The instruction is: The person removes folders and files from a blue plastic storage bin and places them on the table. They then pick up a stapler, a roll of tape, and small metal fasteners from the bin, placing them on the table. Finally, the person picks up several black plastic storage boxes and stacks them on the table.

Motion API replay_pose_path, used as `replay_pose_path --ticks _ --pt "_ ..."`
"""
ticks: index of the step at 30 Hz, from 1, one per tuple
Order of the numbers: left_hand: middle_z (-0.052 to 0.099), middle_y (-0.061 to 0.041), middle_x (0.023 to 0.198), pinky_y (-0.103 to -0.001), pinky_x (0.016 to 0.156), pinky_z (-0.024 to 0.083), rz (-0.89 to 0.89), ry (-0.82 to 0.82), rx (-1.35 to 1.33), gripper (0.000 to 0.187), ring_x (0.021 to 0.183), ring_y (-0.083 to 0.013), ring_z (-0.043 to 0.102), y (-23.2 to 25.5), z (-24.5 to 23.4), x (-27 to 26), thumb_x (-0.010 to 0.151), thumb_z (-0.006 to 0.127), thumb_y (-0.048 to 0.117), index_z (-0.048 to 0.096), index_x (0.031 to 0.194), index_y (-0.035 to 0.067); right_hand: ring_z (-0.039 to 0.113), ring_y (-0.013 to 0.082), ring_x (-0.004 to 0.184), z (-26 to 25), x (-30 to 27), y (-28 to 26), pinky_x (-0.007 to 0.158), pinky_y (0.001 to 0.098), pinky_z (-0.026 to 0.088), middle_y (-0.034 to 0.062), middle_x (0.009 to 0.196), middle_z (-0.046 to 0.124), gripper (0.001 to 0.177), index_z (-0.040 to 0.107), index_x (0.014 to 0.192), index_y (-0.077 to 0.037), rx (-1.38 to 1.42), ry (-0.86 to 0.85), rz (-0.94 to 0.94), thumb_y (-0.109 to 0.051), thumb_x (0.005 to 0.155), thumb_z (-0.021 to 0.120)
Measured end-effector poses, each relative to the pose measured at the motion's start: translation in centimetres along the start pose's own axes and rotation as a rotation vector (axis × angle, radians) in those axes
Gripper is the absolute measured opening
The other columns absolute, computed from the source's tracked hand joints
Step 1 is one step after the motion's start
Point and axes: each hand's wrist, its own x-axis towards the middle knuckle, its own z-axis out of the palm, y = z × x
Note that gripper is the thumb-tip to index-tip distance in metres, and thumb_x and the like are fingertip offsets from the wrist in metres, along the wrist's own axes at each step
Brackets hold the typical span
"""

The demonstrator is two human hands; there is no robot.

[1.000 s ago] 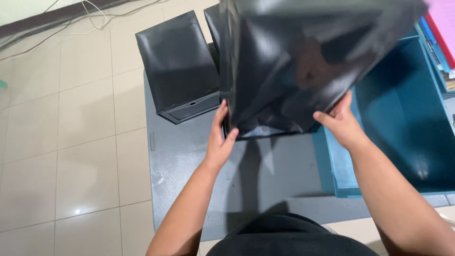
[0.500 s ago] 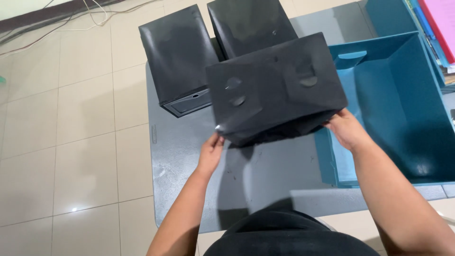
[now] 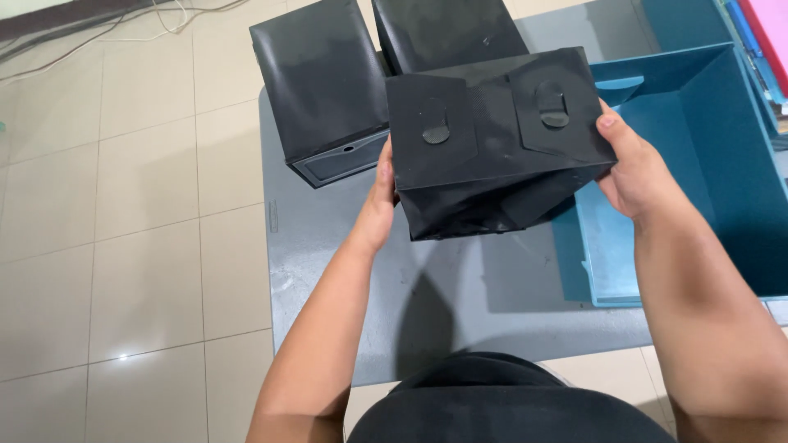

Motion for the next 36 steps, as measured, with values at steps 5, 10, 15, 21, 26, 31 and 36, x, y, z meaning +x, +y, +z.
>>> replay_pose_path --ticks 5,10,15,21,26,31,36 --pt "0.037 -0.007 0.166 -0.046 0.123 0.028 -0.051 0.006 -0.183 0.092 0.155 -0.0280 0.034 1.0 -1.7 -2.2 0.095 0.031 0.080 0.029 0.162 0.016 0.047 0.0247 0.145 -1.7 -3.1 0.0 0.121 0.0398 0.035 0.0176 0.158 0.047 0.069 0.036 0.160 -0.001 -0.061 0.004 -0.046 -0.026 0.099 0.054" --pt "0.053 -0.006 0.151 -0.045 0.114 0.040 0.048 0.028 -0.192 0.083 0.140 -0.0248 0.051 1.5 -2.2 -5.8 0.101 0.032 0.078 0.048 0.149 0.012 0.054 0.0270 0.140 -1.5 -8.1 2.2 0.121 0.0451 0.042 0.0176 0.145 0.054 0.053 0.046 0.147 -0.004 0.132 -0.012 -0.174 -0.022 0.099 0.062" --pt "0.057 0.001 0.125 -0.035 0.099 0.038 -0.319 0.334 -0.257 0.068 0.113 -0.0143 0.052 -3.4 -2.1 -8.5 0.098 0.033 0.065 0.051 0.145 0.020 0.054 0.0280 0.133 -2.9 -11.9 9.8 0.113 0.0436 0.042 0.0156 0.139 0.056 0.047 0.050 0.137 -0.007 0.300 0.073 0.019 -0.040 0.105 0.059" --pt "0.058 -0.003 0.128 -0.037 0.097 0.048 -0.372 0.281 -0.353 0.046 0.115 -0.0159 0.056 -3.8 0.4 -12.6 0.099 0.054 0.038 0.046 0.142 0.022 0.045 0.0234 0.135 -0.4 -15.4 11.0 0.112 0.0376 0.037 0.0112 0.146 0.049 0.062 0.043 0.153 -0.010 -0.148 0.038 0.235 -0.025 0.096 0.060" --pt "0.052 -0.004 0.131 -0.035 0.093 0.046 -0.402 0.336 -0.024 0.053 0.115 -0.0162 0.052 -8.4 1.3 -14.4 0.097 0.061 0.033 0.048 0.146 0.019 0.037 0.0254 0.145 0.9 -16.5 11.1 0.112 0.0411 0.037 0.0110 0.159 0.037 0.068 0.040 0.156 -0.010 -0.571 -0.004 0.192 -0.022 0.093 0.063" --pt "0.052 -0.010 0.137 -0.038 0.102 0.049 -0.337 0.352 0.112 0.059 0.117 -0.0226 0.055 -10.8 1.9 -14.4 0.096 0.065 0.032 0.048 0.149 0.011 0.034 0.0279 0.149 0.3 -15.9 13.7 0.114 0.0433 0.036 0.0124 0.165 0.029 0.074 0.032 0.158 -0.008 -0.724 0.061 0.177 -0.026 0.094 0.064" --pt "0.028 -0.015 0.165 -0.042 0.118 0.029 -0.504 0.390 0.126 0.074 0.149 -0.0284 0.030 -10.9 1.6 -13.1 0.104 0.065 0.034 0.025 0.160 0.011 0.040 0.0321 0.145 1.8 -13.6 14.1 0.116 0.0416 0.035 0.0210 0.158 0.038 0.074 0.027 0.159 -0.001 -0.742 0.193 0.284 -0.030 0.101 0.063"
